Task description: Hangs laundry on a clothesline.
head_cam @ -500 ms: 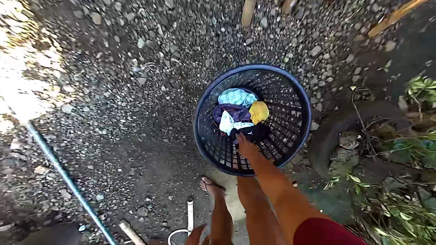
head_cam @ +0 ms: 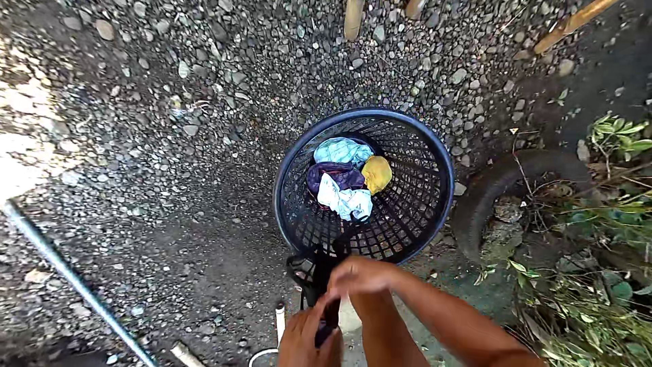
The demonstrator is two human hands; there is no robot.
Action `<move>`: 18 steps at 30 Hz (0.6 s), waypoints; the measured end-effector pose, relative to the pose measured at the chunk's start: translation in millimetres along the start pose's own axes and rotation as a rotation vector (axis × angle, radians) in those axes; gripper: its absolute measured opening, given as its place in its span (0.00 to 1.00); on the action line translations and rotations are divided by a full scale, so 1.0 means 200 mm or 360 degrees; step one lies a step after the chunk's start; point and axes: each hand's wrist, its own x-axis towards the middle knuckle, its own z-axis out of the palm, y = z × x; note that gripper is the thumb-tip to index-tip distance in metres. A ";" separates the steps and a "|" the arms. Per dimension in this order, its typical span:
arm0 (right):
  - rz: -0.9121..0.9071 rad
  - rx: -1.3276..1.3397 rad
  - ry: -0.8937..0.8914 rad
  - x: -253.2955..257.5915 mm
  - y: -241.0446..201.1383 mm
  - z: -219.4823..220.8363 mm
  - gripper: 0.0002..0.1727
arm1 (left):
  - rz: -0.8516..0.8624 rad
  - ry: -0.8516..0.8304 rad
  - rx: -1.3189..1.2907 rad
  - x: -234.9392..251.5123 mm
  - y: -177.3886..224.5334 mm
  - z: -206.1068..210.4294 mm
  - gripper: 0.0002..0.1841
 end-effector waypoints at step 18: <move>0.0034 -0.1692 0.0589 0.97 0.57 -0.47 0.17 | -0.0132 -0.0053 -0.0312 -0.29 -0.21 0.06 0.12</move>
